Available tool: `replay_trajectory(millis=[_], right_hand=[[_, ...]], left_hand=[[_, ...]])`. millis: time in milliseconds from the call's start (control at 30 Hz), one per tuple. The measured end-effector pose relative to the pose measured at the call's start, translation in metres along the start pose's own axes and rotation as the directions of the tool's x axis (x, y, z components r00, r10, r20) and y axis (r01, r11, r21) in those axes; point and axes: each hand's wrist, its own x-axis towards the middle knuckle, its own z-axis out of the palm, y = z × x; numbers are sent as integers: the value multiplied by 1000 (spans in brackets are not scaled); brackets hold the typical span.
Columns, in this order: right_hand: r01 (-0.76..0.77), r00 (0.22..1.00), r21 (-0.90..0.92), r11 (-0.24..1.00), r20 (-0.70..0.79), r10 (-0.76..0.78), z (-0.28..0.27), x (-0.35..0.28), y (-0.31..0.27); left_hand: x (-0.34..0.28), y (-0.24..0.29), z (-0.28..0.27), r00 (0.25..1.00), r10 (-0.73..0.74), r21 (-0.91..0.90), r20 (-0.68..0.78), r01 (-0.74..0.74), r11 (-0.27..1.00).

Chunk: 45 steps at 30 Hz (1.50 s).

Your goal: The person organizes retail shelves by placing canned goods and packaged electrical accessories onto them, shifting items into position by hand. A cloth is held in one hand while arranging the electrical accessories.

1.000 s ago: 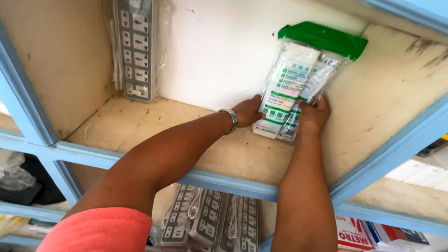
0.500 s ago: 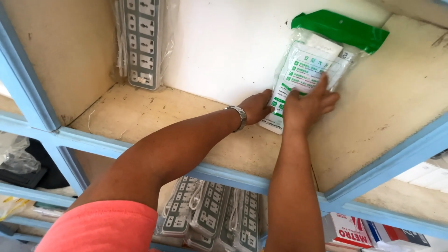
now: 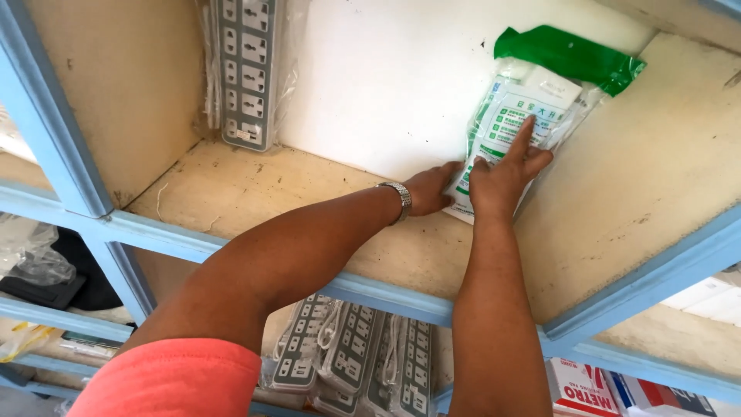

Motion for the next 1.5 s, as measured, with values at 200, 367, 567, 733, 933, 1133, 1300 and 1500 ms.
replay_trajectory(millis=[200, 367, 567, 733, 933, 1133, 1300, 1500], right_hand=[[21, 999, -75, 997, -24, -23, -6, -4, -6], [77, 996, -83, 994, -38, -81, -2, -1, 0], [49, 999, -143, 989, -9, -50, -6, -4, -7], [106, 993, -172, 979, -37, -114, -11, -4, -1], [150, 976, -208, 967, -122, -178, -7, -1, 17], [304, 925, -179, 936, -179, -334, -4, -1, 14], [491, 837, -135, 861, -202, -509, -1, 1, 18], [527, 848, 143, 838, -21, -530, -6, -37, -52]], left_hand=[[-11, 3, -9, 993, 53, -47, 103, -48, 998], [-29, 8, -25, 977, 33, 17, 209, -37, 999], [-43, 14, -37, 961, 59, 228, 269, -123, 966], [-61, 37, -30, 911, 9, 364, 411, -174, 915], [-130, 76, -48, 859, -73, 549, 507, -256, 796], [-197, 59, -78, 926, 30, 604, 377, -270, 750], [-243, 42, -113, 993, -14, 585, 118, -58, 809], [-265, 40, -117, 992, 52, 418, -116, 2, 908]])
